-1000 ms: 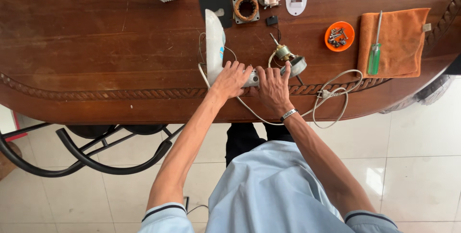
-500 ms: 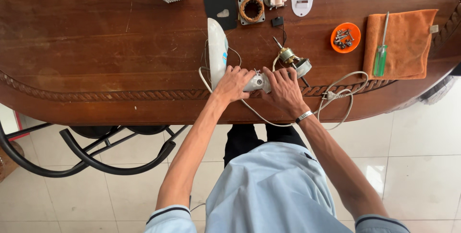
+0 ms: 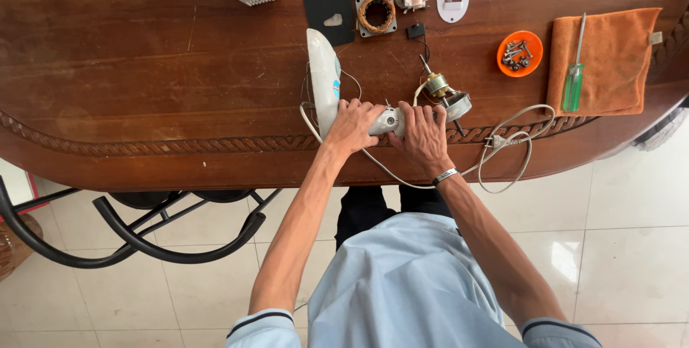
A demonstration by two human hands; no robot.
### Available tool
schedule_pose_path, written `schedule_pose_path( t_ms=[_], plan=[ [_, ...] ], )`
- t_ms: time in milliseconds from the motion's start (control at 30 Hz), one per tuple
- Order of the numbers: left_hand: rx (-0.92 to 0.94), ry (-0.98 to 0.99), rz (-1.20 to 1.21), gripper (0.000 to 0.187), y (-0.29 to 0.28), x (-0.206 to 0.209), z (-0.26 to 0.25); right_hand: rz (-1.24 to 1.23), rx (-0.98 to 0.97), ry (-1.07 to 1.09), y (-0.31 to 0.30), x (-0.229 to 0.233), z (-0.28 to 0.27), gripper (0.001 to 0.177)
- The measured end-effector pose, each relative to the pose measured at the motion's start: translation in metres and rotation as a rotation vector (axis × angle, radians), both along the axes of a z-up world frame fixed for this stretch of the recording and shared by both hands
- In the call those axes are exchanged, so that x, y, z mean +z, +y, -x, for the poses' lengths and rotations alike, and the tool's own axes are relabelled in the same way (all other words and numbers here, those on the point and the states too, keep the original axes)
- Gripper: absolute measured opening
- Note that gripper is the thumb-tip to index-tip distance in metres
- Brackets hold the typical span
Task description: The person disassembles an electric fan by removing screws and separating the motor housing from the base. They use a screwdriver to loosen fasteners and then pull apart the connected components, leaving the parts on the table.
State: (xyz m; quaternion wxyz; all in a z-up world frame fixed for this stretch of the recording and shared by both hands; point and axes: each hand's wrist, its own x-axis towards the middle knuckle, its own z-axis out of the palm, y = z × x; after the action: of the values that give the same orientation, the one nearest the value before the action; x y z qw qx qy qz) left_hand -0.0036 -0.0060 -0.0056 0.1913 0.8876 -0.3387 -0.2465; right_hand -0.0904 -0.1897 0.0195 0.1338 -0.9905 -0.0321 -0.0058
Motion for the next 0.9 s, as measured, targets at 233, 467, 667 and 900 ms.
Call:
schedule_pose_path(
  t_ms=[233,467,667,900],
  plan=[
    [0.048,0.004,0.013,0.078,-0.004,0.003,0.003,-0.018,-0.061,0.033,0.005,0.001,0.000,0.073],
    [0.047,0.033,0.021,0.080,-0.004,0.002,0.002,-0.015,0.013,0.041,0.000,0.009,0.001,0.081],
    [0.037,-0.040,0.036,0.083,-0.003,0.006,0.006,-0.110,0.096,0.180,-0.014,0.018,0.003,0.100],
    [0.062,-0.025,0.077,0.088,-0.002,0.010,0.008,0.086,0.163,0.100,-0.039,0.029,0.006,0.075]
  ],
)
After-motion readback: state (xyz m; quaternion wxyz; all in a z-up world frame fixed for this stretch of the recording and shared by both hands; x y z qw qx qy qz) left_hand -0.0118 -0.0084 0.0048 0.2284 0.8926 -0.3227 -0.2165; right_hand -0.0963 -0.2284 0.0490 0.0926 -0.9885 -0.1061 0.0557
